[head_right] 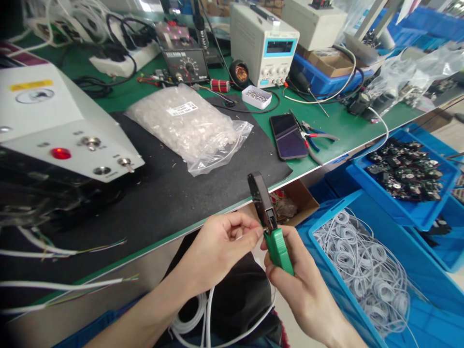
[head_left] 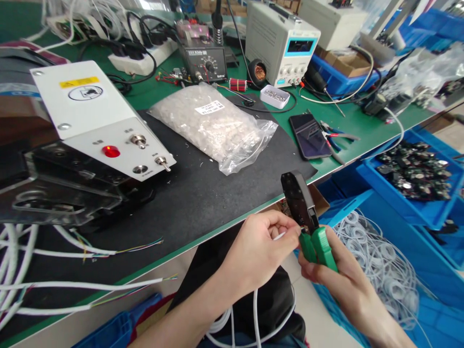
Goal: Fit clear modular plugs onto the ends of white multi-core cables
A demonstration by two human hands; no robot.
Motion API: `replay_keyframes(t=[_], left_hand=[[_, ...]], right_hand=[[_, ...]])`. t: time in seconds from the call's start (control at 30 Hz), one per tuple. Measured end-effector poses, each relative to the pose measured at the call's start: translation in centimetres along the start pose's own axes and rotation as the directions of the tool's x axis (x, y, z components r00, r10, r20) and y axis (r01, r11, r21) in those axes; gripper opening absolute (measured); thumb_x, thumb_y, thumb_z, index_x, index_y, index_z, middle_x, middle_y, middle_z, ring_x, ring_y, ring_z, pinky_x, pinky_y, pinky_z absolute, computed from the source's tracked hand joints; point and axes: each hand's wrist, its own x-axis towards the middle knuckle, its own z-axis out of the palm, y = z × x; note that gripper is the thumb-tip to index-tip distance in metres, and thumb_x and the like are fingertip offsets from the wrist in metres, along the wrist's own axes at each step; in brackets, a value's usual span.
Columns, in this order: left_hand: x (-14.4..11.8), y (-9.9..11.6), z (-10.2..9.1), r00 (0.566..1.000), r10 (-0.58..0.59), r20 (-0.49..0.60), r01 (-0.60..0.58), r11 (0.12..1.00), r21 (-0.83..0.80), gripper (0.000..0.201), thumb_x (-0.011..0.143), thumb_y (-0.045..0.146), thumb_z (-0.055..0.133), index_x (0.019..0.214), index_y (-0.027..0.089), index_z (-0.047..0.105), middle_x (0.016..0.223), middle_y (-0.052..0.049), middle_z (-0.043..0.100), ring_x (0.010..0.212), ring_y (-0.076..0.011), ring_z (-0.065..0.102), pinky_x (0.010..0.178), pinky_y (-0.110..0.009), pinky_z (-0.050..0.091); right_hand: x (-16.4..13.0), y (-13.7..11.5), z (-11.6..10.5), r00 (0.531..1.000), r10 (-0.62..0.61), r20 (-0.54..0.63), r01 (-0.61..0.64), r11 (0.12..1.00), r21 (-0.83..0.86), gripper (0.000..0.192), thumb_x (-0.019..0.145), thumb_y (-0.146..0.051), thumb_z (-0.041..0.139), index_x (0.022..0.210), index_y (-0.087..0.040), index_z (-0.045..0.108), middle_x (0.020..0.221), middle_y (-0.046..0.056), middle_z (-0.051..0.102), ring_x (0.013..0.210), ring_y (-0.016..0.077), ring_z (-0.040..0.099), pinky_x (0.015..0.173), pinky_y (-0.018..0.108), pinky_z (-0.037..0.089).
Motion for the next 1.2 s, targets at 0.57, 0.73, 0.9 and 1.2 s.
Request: replay_keyframes(t=[0.57,0.73,0.9,1.2], left_hand=[[-0.1,0.8,0.1,0.999,0.000,-0.047,0.004,0.997,0.072,0.015,0.092,0.025,0.068,0.084,0.015,0.074,0.069,0.003,0.054,0.063,-0.0113,0.044,0.055,-0.024,0.033],[0.0,0.7,0.1,1.000,-0.002,-0.030,0.004,0.999,0.044,0.014,0.091,0.025,0.068,0.084,0.015,0.074,0.070,0.003,0.056,0.064,-0.0113,0.045,0.056,-0.024,0.033],[0.1,0.5,0.0,1.000,-0.003,-0.023,0.004,1.000,0.029,0.015,0.092,0.027,0.069,0.083,0.014,0.073,0.070,0.002,0.057,0.064,-0.0115,0.046,0.056,-0.024,0.033],[0.4,0.3,-0.2,1.000,0.001,-0.006,-0.001,1.000,0.030,0.015,0.093,0.026,0.068,0.088,0.015,0.077,0.074,0.000,0.063,0.068,-0.0136,0.053,0.060,-0.025,0.038]], right_hand=[[0.2,1.0,0.0,0.995,-0.098,-0.019,0.094,0.985,-0.147,0.022,0.103,-0.030,0.059,0.124,-0.028,0.052,0.107,0.002,0.065,0.093,0.0215,0.061,0.069,0.032,0.041],[0.2,0.6,0.2,0.996,-0.076,-0.039,0.070,0.989,-0.129,0.018,0.103,-0.032,0.059,0.119,-0.028,0.053,0.102,0.001,0.064,0.091,0.0215,0.060,0.070,0.032,0.041],[0.2,0.5,0.2,0.995,-0.081,-0.057,0.073,0.990,-0.120,0.018,0.100,-0.030,0.062,0.116,-0.027,0.055,0.099,0.001,0.064,0.086,0.0206,0.058,0.068,0.031,0.041],[0.1,0.4,0.3,0.997,-0.049,-0.064,0.044,0.996,-0.081,0.014,0.098,-0.029,0.061,0.111,-0.026,0.057,0.089,-0.001,0.059,0.079,0.0193,0.054,0.066,0.030,0.041]])
